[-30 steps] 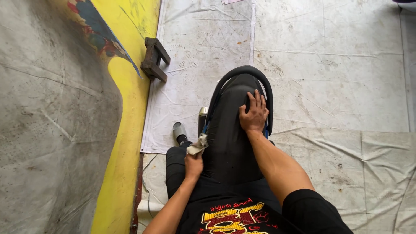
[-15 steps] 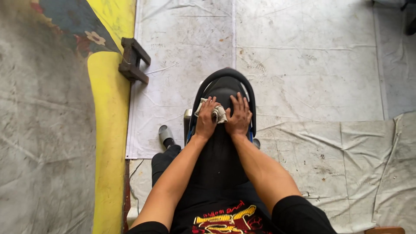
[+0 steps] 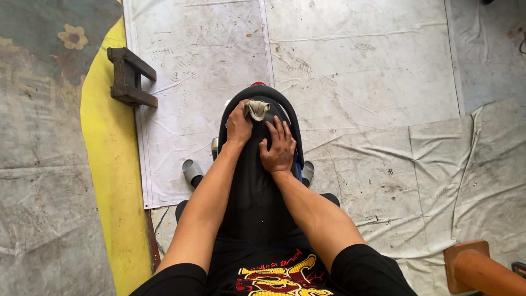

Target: The person sits on the floor and wipes a black motorcycle seat with a white cloth. They hold a spray can in their left hand while using the cloth in their right hand to clean the seat surface.

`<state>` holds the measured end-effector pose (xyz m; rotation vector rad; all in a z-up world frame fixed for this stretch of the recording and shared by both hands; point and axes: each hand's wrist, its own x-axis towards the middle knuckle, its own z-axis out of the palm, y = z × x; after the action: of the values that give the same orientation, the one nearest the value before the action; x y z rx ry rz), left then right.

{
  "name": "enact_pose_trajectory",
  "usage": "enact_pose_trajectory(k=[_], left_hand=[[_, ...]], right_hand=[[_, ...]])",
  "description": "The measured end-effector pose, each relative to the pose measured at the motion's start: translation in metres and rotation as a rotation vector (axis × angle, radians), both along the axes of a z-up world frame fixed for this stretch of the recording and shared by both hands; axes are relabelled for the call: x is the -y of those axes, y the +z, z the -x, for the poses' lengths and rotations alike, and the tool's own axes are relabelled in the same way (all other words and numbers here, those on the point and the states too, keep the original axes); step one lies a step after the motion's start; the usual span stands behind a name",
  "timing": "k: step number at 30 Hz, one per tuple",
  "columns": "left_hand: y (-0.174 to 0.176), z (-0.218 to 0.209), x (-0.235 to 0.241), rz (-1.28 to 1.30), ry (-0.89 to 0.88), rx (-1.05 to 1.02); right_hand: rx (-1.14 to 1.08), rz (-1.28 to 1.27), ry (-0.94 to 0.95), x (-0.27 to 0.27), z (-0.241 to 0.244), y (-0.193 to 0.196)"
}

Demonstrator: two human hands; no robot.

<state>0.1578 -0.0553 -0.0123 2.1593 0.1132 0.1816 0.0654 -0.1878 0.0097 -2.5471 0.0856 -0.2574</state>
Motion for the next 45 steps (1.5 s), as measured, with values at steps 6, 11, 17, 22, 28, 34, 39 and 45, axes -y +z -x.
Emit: enact_pose_trajectory(k=[6, 11, 17, 22, 28, 34, 39, 45], left_hand=[[-0.002, 0.013, -0.007, 0.091, -0.024, 0.052], [-0.006, 0.063, -0.024, 0.115, 0.036, 0.011], [0.001, 0.148, -0.039, 0.342, -0.028, -0.006], [0.012, 0.201, -0.047, 0.44, -0.02, -0.087], [0.02, 0.24, -0.053, 0.375, -0.082, -0.187], [0.006, 0.245, -0.054, 0.782, -0.035, -0.179], [0.028, 0.236, -0.021, 1.179, -0.124, -0.541], [0.046, 0.222, 0.034, 0.95, -0.432, -0.462]], right_hand=[[-0.006, -0.014, 0.003, 0.002, 0.001, 0.003], [0.004, -0.017, 0.01, -0.001, -0.004, 0.002], [0.04, -0.025, 0.013, -0.001, -0.009, -0.005], [0.067, -0.043, 0.013, 0.0, -0.013, -0.009], [0.02, -0.077, 0.037, 0.012, -0.018, -0.011], [0.037, -0.265, 0.139, 0.038, 0.0, -0.012], [-0.375, -1.156, 0.112, 0.069, 0.06, 0.019], [-0.655, -1.579, -0.019, 0.081, 0.156, -0.013]])
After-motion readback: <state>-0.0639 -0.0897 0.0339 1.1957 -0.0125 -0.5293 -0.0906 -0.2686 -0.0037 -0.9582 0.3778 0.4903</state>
